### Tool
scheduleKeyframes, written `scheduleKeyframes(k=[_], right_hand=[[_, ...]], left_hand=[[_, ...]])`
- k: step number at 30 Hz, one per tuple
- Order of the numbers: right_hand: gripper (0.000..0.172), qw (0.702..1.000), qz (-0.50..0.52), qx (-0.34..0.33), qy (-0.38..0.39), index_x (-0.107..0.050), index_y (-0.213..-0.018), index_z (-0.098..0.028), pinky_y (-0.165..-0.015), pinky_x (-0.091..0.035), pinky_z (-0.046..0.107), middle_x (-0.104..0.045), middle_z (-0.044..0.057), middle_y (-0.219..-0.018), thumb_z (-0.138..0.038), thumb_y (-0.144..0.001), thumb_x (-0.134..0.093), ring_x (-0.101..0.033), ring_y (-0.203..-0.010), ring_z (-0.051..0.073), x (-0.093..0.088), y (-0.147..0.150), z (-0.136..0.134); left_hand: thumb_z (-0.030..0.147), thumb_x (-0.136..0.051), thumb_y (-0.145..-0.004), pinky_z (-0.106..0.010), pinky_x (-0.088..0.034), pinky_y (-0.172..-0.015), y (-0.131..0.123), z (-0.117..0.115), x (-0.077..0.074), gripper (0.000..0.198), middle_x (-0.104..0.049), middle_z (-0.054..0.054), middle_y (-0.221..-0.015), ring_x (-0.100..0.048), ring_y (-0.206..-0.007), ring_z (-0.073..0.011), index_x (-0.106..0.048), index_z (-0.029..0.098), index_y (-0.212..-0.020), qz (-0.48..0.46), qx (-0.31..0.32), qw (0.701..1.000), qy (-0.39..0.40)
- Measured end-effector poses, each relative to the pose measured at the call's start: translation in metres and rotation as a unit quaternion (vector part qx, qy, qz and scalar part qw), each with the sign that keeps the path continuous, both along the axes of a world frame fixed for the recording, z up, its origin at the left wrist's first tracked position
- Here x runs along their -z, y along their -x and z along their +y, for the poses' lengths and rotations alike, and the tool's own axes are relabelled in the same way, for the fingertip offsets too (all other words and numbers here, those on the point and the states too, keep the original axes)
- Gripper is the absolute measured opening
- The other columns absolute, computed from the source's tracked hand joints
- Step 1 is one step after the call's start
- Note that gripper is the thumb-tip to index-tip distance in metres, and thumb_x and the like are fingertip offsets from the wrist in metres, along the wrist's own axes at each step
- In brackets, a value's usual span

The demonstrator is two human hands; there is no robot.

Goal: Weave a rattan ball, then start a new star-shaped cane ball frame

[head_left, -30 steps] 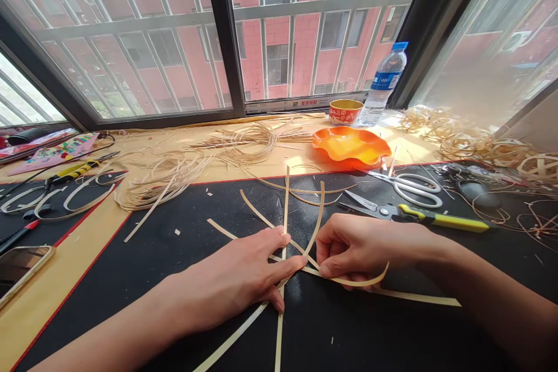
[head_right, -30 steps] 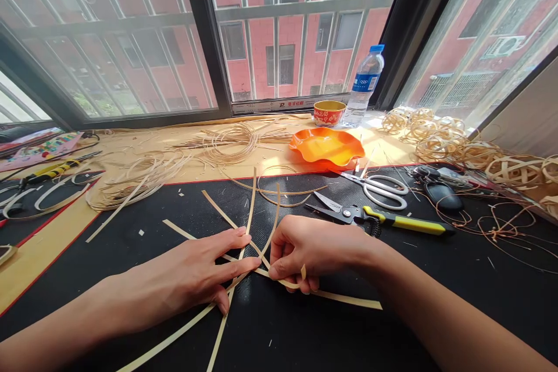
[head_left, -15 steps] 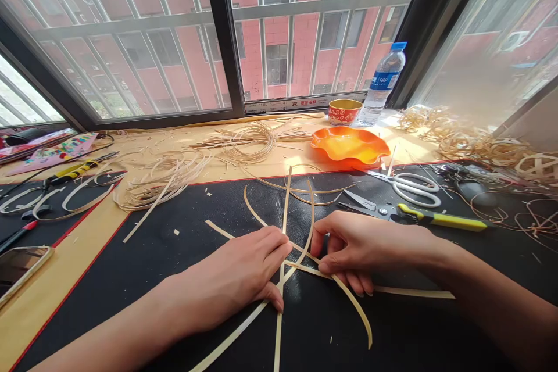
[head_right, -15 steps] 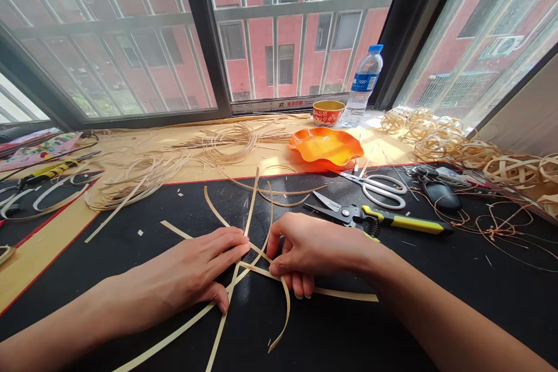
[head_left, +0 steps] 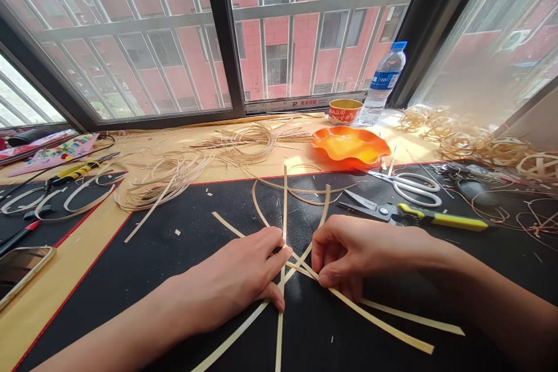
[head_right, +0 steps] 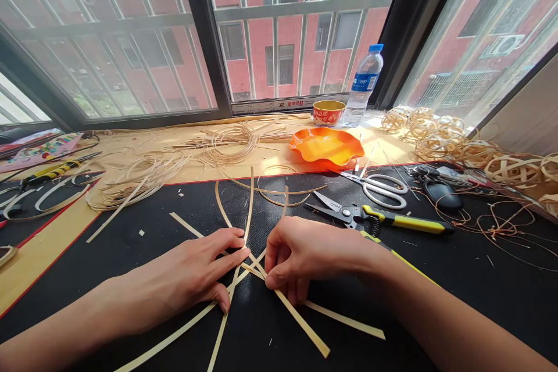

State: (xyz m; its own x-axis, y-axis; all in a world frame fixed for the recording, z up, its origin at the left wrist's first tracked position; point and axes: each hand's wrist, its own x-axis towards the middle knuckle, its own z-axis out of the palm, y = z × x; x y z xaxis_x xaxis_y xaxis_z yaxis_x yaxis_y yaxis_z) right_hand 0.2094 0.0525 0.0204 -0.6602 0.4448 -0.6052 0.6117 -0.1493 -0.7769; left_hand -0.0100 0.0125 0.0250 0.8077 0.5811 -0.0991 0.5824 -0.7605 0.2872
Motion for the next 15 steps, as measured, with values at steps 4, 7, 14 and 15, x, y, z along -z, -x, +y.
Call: scheduleKeyframes(k=[4,7,14,15], right_hand=[[0.019,1.0,0.014,-0.013,-0.015,-0.06,-0.084,-0.014,-0.059,-0.051,0.021,-0.065,0.0,-0.067,-0.027,-0.071,-0.066,-0.063,-0.061,0.012,0.001,-0.004,0.001],[0.02,0.991,-0.001,-0.059,-0.121,-0.063,-0.088,-0.015,-0.057,-0.046,0.02,-0.066,0.0,-0.072,-0.025,-0.07,-0.063,-0.061,-0.064,0.013,0.001,-0.006,-0.002],[0.013,0.943,-0.022,-0.126,-0.309,-0.063,-0.079,-0.019,-0.055,-0.035,0.017,-0.062,-0.003,-0.072,-0.016,-0.069,-0.056,-0.053,-0.064,0.009,-0.01,-0.006,-0.011],[0.013,0.939,-0.027,-0.134,-0.316,-0.063,-0.08,-0.019,-0.054,-0.034,0.018,-0.061,-0.002,-0.073,-0.017,-0.069,-0.056,-0.051,-0.063,0.009,-0.011,-0.007,-0.011]], left_hand=[[0.025,-0.069,-0.079,-0.032,-0.05,-0.079,0.0,0.0,-0.001,0.028,-0.057,-0.009,-0.104,-0.058,-0.096,-0.0243,-0.058,0.014,-0.103,0.012,0.006,1.0,-0.001],[0.028,-0.068,-0.08,-0.033,-0.05,-0.079,0.0,0.0,-0.002,0.031,-0.056,-0.01,-0.105,-0.058,-0.094,-0.0241,-0.057,0.014,-0.106,0.018,0.011,1.0,-0.001],[0.029,-0.069,-0.079,-0.03,-0.048,-0.076,0.001,-0.001,-0.002,0.034,-0.056,-0.008,-0.104,-0.058,-0.092,-0.023,-0.056,0.016,-0.108,0.007,0.0,1.0,-0.005],[0.029,-0.069,-0.079,-0.03,-0.048,-0.075,0.001,-0.001,-0.002,0.033,-0.056,-0.008,-0.104,-0.058,-0.091,-0.0225,-0.057,0.016,-0.107,0.007,-0.001,1.0,-0.004]])
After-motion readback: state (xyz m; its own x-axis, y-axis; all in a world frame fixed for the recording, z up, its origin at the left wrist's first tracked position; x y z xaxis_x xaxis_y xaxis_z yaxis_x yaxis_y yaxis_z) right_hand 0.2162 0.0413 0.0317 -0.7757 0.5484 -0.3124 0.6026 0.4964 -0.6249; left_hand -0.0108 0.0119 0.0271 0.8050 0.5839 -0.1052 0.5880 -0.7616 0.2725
